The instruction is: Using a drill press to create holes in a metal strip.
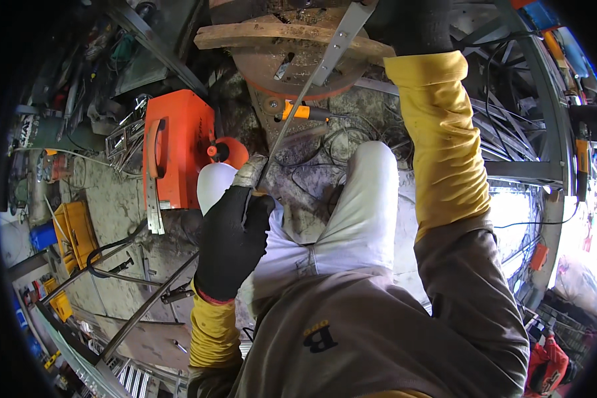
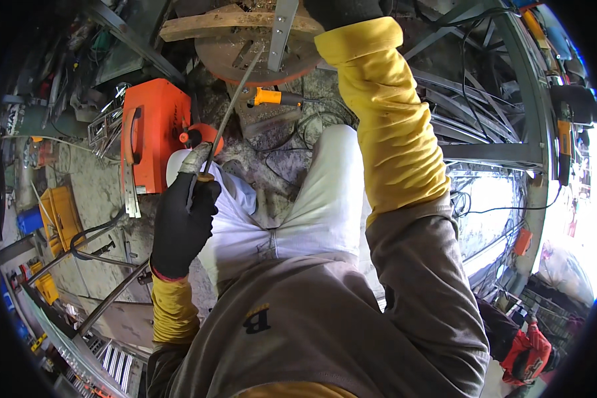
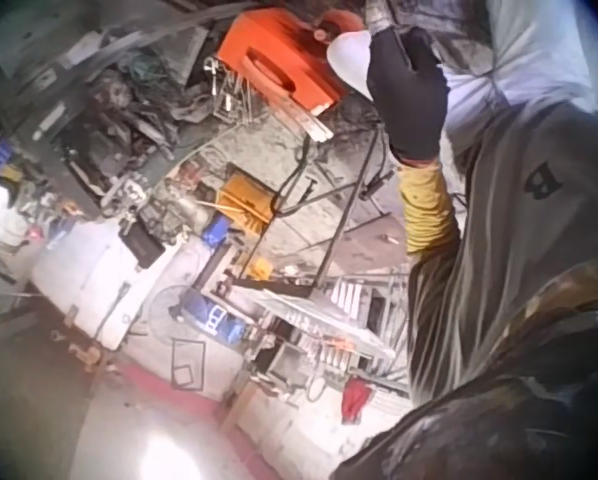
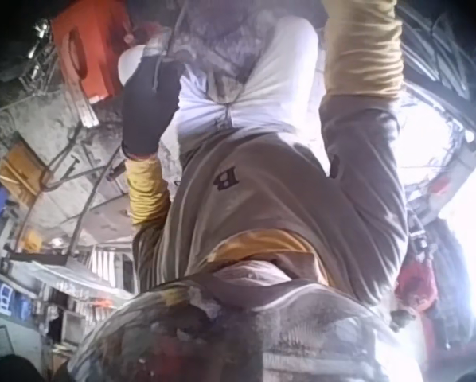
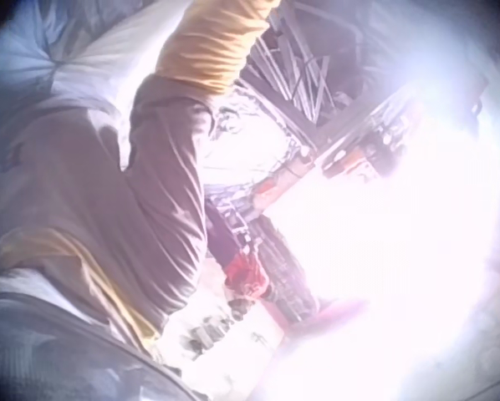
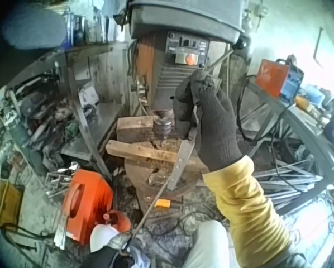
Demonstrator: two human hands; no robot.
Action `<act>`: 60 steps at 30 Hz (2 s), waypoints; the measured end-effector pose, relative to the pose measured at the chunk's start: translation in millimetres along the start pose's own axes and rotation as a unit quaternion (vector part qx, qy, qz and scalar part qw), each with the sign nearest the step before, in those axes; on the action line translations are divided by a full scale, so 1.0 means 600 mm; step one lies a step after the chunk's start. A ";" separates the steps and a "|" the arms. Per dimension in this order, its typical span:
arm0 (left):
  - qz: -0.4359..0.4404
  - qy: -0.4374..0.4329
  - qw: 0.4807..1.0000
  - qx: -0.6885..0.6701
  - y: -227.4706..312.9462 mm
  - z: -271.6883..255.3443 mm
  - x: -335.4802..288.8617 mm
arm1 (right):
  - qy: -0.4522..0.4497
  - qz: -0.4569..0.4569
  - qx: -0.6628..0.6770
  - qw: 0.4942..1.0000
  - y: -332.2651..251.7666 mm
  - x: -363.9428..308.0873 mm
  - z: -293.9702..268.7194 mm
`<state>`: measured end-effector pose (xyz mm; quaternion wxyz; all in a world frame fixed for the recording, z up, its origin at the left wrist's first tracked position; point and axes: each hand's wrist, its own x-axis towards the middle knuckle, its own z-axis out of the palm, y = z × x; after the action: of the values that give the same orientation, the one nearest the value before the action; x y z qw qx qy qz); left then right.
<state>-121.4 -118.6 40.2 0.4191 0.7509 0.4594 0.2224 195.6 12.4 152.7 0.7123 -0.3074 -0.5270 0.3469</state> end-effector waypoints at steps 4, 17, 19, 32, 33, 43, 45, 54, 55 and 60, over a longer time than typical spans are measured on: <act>0.000 0.023 1.000 -0.010 0.014 0.000 0.012 | 0.023 -0.013 0.033 0.999 0.027 0.009 0.005; 0.109 0.028 0.972 0.205 0.077 -0.041 0.099 | -0.021 -0.041 0.030 0.999 0.048 0.005 -0.007; 0.111 -0.001 0.974 0.196 0.076 -0.026 0.137 | 0.039 -0.077 -0.083 0.993 0.067 0.013 -0.011; -0.168 -0.234 0.743 -0.604 0.073 0.050 0.273 | 0.052 -0.216 -0.314 0.923 0.056 -0.005 0.022; -0.179 -0.214 0.792 -0.544 0.095 0.033 0.244 | 0.052 -0.217 -0.317 0.922 0.055 -0.008 0.019; 0.329 0.066 0.894 0.295 0.078 0.000 0.263 | 0.055 -0.201 -0.299 0.931 0.053 0.002 0.028; 0.414 0.054 0.890 0.185 0.054 0.023 0.319 | 0.054 -0.194 -0.301 0.932 0.049 -0.002 0.023; -0.173 -0.147 0.907 -0.354 0.116 -0.008 0.223 | 0.020 -0.283 -0.378 0.881 0.055 0.018 0.014; -0.082 -0.178 0.941 -0.276 0.106 -0.001 0.244 | 0.022 -0.179 -0.272 0.945 0.048 0.014 0.008; 0.342 0.037 0.912 0.225 0.056 0.019 0.268 | 0.116 -0.560 -0.505 0.647 0.104 0.086 -0.008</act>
<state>-18.9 9.9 53.9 0.1203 0.9278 0.2272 0.2705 200.4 89.7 129.0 0.5608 -0.3034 -0.6053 -0.4764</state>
